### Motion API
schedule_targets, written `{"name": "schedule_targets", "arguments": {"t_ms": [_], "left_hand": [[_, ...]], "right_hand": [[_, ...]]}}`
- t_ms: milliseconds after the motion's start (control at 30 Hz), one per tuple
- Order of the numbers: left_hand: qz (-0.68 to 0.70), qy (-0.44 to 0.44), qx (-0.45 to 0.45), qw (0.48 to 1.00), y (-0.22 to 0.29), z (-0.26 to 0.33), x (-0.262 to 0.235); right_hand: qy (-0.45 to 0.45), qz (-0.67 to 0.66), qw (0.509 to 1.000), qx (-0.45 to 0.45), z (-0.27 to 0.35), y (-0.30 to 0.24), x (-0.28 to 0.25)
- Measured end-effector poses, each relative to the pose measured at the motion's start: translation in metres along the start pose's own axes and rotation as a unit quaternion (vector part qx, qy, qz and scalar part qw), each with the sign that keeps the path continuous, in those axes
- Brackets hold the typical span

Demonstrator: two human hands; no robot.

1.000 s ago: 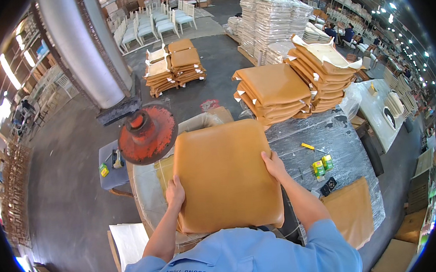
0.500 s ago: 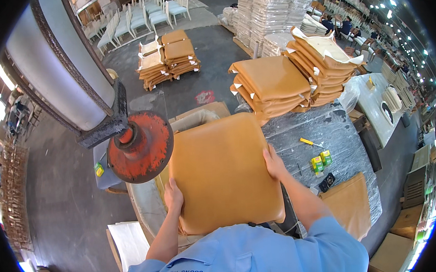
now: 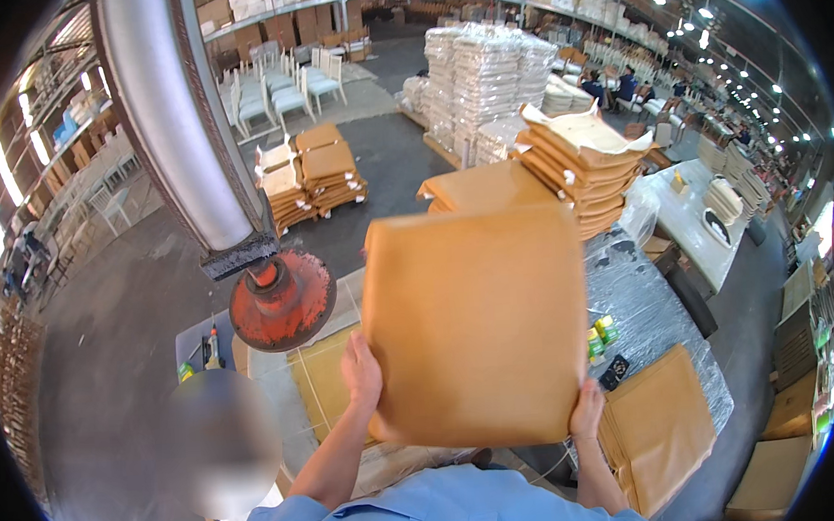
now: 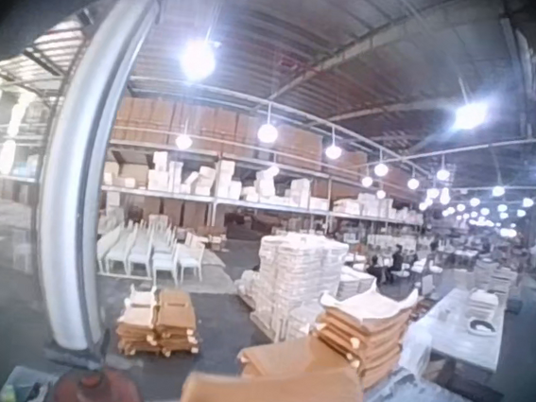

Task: The person uses a staple gun to attach a white fabric cover to a wooden chair seat frame, then places a brown paper sheet over the seat and staples it in place. The person repeats the process with another seat, aligning and securing the fabric and paper layers.

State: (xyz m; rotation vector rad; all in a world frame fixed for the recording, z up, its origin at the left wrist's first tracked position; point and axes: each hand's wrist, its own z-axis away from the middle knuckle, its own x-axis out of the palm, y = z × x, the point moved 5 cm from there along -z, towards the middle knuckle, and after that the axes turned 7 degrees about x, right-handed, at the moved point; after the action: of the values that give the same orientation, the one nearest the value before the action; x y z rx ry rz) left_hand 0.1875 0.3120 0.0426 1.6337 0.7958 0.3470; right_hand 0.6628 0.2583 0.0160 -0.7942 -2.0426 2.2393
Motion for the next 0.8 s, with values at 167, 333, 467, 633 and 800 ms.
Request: {"name": "schedule_targets", "arguments": {"t_ms": [167, 333, 467, 633, 800], "left_hand": [[0.363, -0.166, 0.121, 0.909, 0.100, -0.028, 0.080], [0.463, -0.421, -0.066, 0.777, 0.103, -0.027, 0.092], [0.449, -0.484, -0.090, 0.746, 0.087, 0.003, 0.092], [0.434, -0.482, -0.294, 0.702, 0.103, 0.009, 0.134], [0.539, -0.396, -0.355, 0.653, -0.032, -0.056, 0.208]], "right_hand": [[0.138, -0.394, 0.906, -0.062, -0.031, -0.072, -0.060], [-0.067, -0.571, 0.818, 0.008, 0.020, -0.124, -0.053], [-0.057, -0.513, 0.850, 0.101, 0.062, -0.149, -0.076], [-0.066, -0.422, 0.876, 0.224, 0.043, -0.019, -0.101], [-0.055, -0.483, 0.846, 0.219, -0.037, 0.044, 0.002]]}}
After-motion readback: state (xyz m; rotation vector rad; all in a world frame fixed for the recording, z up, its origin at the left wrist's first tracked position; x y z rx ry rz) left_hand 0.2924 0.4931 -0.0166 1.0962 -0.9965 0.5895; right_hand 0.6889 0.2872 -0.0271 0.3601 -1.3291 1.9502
